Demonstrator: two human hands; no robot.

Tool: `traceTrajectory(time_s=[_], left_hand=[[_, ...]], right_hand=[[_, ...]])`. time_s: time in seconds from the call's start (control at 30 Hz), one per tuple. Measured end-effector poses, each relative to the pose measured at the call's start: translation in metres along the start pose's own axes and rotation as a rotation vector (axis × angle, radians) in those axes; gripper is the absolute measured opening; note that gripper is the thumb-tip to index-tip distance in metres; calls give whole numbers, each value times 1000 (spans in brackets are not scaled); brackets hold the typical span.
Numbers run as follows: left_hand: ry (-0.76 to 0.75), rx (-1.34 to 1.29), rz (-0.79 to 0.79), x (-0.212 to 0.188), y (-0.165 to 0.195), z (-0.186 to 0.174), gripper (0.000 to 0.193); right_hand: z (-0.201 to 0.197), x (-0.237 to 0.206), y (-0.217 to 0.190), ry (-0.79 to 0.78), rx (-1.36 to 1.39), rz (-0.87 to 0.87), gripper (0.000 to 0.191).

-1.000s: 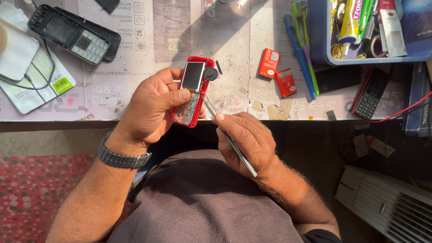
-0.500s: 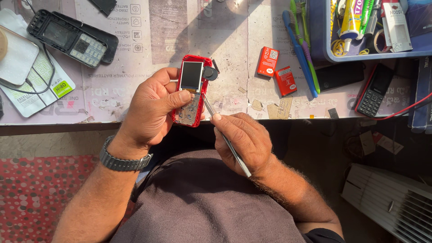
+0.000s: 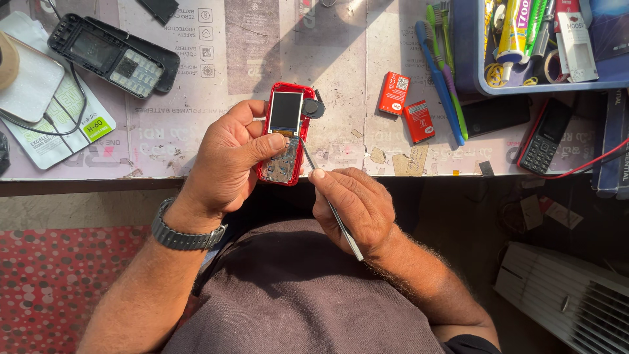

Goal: The person holds a red mobile phone with its back cover removed and uses tweezers to manipulate small internal components near the keypad and screen. The person repeatedly adjusts and repositions parts inside the phone while keeping the device steady with the other hand.

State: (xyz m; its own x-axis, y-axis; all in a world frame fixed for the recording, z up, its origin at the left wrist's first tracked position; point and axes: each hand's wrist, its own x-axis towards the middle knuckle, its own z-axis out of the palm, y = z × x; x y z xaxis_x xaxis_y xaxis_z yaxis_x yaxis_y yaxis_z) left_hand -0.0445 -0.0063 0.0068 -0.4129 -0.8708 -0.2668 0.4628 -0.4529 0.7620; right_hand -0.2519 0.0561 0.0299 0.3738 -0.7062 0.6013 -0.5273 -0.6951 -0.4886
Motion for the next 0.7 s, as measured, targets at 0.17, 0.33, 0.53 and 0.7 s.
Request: traceTrajectory(time_s=[0.17,0.33,0.53,0.7], left_hand=[[-1,-7,-7,0,1,-1,38],[-12,-33,-2,1,1,-3,41],[1,-18,-21,1,2,-3,42],[-6,-28,-31,1,4,-2,43]], right_hand=[[3,-1,0,12,-35,-26,29],[8,-4,2,20,-28,-28,30],[9,-7,4,24,-26,-44,35],[10,-9,4,12,-21,-50,38]])
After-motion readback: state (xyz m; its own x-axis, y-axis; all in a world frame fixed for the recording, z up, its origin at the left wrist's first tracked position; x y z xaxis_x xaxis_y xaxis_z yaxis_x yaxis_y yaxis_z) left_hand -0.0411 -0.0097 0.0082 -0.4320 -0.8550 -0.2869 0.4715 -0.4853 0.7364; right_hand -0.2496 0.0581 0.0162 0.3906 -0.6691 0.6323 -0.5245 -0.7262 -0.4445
